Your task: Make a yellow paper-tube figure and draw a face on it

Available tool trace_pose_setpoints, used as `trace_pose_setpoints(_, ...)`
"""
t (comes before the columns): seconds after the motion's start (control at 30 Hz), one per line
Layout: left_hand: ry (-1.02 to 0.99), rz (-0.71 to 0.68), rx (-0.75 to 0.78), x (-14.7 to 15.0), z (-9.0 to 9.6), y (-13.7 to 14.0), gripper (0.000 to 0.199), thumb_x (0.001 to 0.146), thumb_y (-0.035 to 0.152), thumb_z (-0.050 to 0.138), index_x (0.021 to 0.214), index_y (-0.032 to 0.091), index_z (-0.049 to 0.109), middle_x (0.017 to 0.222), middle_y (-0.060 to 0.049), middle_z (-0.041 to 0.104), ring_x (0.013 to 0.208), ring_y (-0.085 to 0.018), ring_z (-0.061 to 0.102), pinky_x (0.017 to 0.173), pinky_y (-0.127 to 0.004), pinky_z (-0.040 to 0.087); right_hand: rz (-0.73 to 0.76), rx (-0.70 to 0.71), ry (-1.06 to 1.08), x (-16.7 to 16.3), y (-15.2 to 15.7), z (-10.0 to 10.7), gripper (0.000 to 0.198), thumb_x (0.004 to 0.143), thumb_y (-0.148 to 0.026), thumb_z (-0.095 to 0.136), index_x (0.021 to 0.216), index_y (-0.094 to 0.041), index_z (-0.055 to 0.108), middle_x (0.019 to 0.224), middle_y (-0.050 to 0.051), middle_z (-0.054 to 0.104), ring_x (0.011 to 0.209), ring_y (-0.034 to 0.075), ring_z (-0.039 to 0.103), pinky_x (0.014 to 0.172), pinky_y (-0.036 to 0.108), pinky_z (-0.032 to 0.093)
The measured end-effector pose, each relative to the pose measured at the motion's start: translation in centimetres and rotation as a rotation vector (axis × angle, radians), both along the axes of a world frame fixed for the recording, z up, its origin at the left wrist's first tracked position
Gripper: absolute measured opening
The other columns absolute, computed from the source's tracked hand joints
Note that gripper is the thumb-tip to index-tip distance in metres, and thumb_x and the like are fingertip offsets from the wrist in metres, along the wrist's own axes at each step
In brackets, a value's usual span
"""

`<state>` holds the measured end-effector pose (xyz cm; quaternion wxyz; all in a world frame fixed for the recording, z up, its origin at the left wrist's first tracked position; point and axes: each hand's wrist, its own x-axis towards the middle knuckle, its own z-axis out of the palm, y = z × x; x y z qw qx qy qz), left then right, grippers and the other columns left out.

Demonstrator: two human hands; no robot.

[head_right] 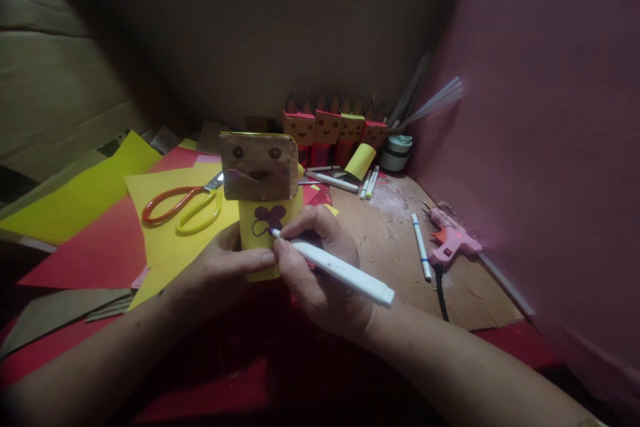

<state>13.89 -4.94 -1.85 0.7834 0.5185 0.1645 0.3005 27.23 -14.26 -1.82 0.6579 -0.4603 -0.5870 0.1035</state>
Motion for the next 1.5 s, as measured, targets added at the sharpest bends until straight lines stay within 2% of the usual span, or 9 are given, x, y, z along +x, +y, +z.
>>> trace_pose_setpoints(0.53,0.016,0.009,0.012,-0.04,-0.24,0.12,0.037,0.063,0.021,0.091,0.097,0.014,0.076,0.09,-0.007,0.076,0.082,-0.021,0.069,0.073,-0.029,0.056,-0.011,0.003,-0.006,-0.03,-0.04,0.1,0.011,0.089,-0.015,0.064,0.091,-0.025,0.059,0.079,-0.003,0.059,0.068,0.012,0.055,0.061,0.029,0.044)
trace_pose_setpoints(0.7,-0.017,-0.008,-0.001,-0.05,-0.11,0.07,0.035,0.065,0.019,0.09,0.097,0.015,0.076,0.09,-0.005,0.076,0.082,-0.019,0.068,0.072,-0.026,0.056,0.02,0.007,0.013,0.03,0.18,-0.06,0.011,0.088,-0.015,0.063,0.089,-0.024,0.058,0.079,-0.003,0.058,0.068,0.013,0.055,0.06,0.03,0.044)
trace_pose_setpoints(1.13,-0.014,-0.03,0.05,0.05,-0.26,0.16,0.03,0.071,0.017,0.086,0.098,0.016,0.074,0.087,-0.003,0.074,0.078,-0.016,0.067,0.069,-0.025,0.055,-0.03,0.022,-0.024,-0.08,0.08,0.32,0.01,0.088,-0.016,0.066,0.092,-0.024,0.06,0.08,-0.003,0.061,0.065,0.011,0.055,0.057,0.025,0.045)
trace_pose_setpoints(1.5,-0.012,-0.03,0.051,0.08,-0.2,0.16,0.031,0.069,0.017,0.087,0.097,0.016,0.075,0.087,-0.003,0.074,0.079,-0.016,0.067,0.069,-0.024,0.055,-0.01,0.008,-0.01,0.05,0.08,0.1,0.01,0.088,-0.016,0.064,0.089,-0.024,0.059,0.079,-0.004,0.06,0.067,0.012,0.055,0.059,0.028,0.044)
